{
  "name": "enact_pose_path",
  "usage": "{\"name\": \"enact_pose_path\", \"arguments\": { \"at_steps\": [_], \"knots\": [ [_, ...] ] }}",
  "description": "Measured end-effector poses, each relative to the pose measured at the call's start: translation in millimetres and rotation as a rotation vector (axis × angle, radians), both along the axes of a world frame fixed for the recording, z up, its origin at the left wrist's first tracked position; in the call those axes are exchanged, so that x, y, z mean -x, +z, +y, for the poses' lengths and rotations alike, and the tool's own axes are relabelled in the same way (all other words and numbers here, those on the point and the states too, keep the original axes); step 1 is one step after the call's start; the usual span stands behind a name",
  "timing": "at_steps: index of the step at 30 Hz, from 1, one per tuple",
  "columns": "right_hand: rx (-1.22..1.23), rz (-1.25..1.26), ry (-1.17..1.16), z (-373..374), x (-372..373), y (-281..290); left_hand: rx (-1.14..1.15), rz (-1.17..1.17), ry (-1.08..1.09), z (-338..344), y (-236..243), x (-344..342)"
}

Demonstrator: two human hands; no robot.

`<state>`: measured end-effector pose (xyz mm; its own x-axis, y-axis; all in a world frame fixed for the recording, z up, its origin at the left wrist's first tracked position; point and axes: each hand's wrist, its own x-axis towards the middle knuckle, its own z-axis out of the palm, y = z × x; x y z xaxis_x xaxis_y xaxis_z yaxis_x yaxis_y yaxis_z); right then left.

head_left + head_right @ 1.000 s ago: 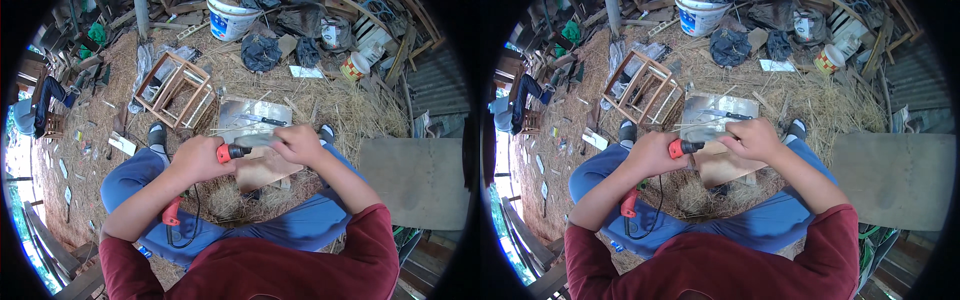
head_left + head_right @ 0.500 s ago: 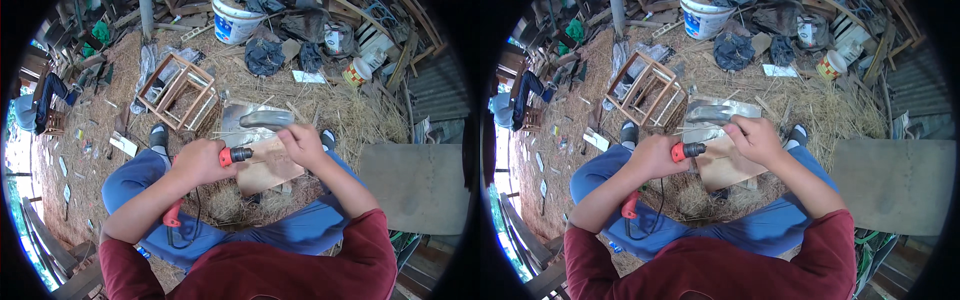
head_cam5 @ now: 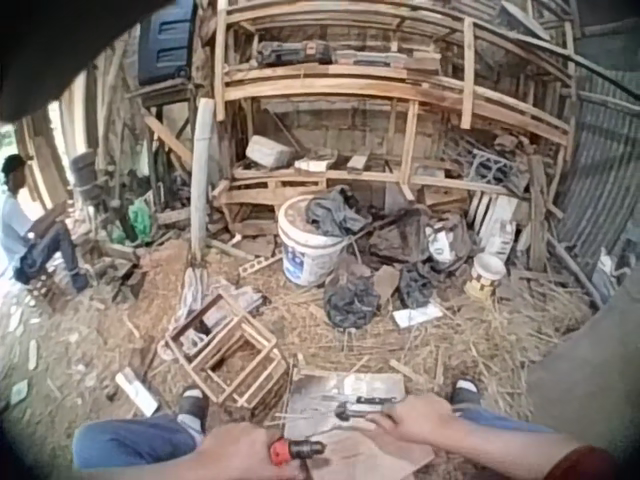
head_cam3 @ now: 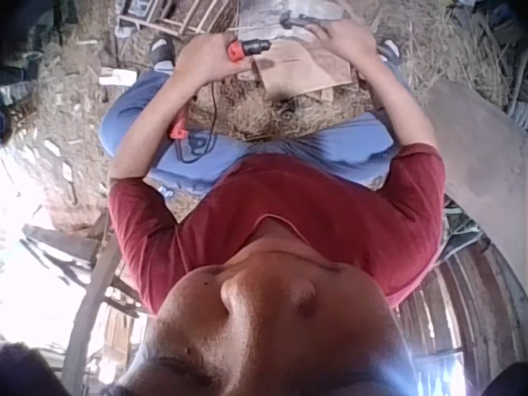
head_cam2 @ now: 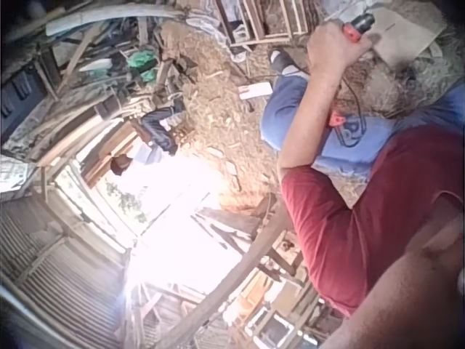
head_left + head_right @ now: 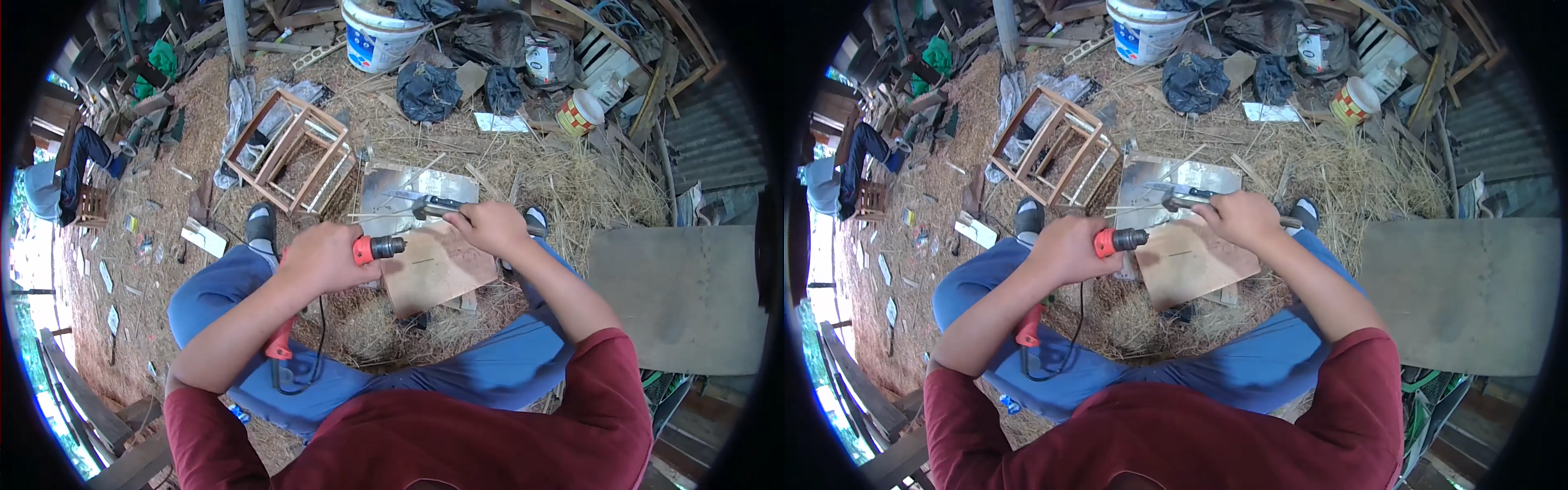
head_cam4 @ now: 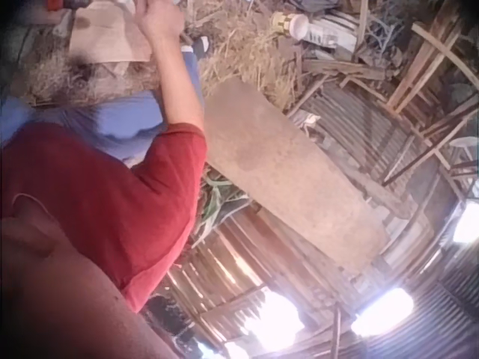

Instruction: The person holds an electric drill while using a hammer to tap a small piece of wood against another board, then uses pliers to remove a nail and taps the wood again.

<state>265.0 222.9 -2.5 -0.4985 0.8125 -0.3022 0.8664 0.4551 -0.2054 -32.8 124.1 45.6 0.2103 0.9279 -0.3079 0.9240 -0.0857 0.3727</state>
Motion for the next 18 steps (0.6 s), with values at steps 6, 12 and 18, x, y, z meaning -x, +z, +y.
{"name": "enact_pose_path", "arguments": {
  "at_steps": [6,12,18],
  "knots": [
    [0.131,0.488,-0.367,3.4,-14.5,-28.9,-0.059,-0.103,0.070,-1.5,-52.4,-3.1],
    [0.249,0.466,-0.343,-1.8,-24.2,-26.3,-0.142,-0.060,0.017,-7.5,-107.6,-21.1],
    [0.205,0.302,-0.189,-7.0,-30.0,-40.8,-0.103,0.042,0.014,3.0,-148.1,-50.2]
  ]
}}
